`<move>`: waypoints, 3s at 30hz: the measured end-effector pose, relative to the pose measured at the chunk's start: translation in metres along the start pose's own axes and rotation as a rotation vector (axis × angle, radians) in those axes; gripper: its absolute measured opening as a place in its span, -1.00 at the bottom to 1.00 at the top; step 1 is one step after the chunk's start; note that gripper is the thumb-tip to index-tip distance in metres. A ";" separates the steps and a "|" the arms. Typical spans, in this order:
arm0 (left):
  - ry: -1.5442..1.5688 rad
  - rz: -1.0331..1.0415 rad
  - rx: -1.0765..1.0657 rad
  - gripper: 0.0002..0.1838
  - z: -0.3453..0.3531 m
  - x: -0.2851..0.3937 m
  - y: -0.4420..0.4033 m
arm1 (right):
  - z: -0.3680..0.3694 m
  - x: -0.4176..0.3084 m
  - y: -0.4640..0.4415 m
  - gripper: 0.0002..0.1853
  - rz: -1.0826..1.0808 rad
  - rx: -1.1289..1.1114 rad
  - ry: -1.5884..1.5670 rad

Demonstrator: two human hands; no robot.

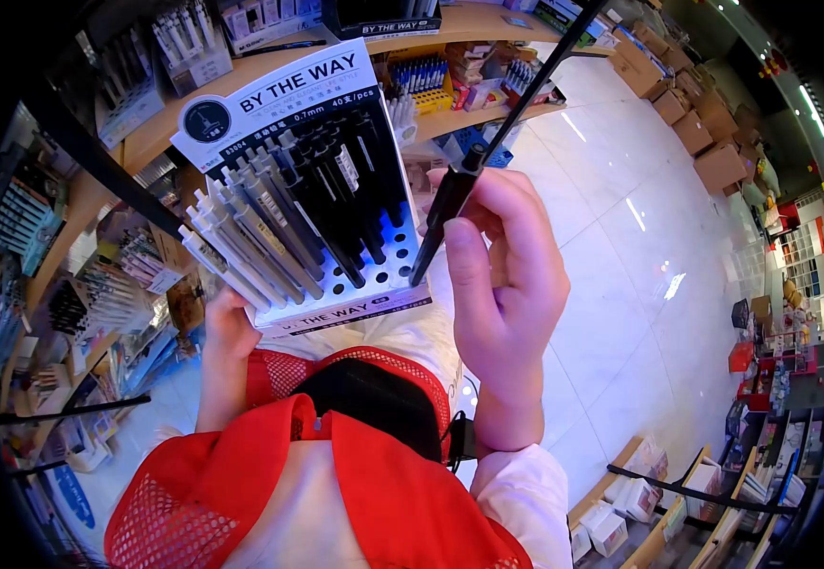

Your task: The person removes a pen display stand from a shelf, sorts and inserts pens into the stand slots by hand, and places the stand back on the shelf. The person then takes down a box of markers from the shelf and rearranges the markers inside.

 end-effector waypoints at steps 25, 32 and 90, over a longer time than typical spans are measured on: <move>-0.031 -0.020 0.003 -0.20 0.010 0.009 -0.002 | 0.013 0.049 0.006 -0.79 0.326 -0.299 0.126; 0.009 -0.036 -0.007 -0.18 0.013 0.006 -0.001 | 0.008 0.050 0.014 -0.78 0.339 -0.200 0.096; -0.158 -0.129 -0.072 -0.17 0.021 -0.019 -0.013 | -0.021 0.032 -0.018 -0.80 0.450 0.048 -0.370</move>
Point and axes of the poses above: each hand's wrist, its own y-axis away from the middle knuckle, its own z-axis out of the palm, x = y × z, the point moved 4 cm from there along -y, towards the middle knuckle, and after that the axes turned 6 degrees about -y, right-handed, at the moved point
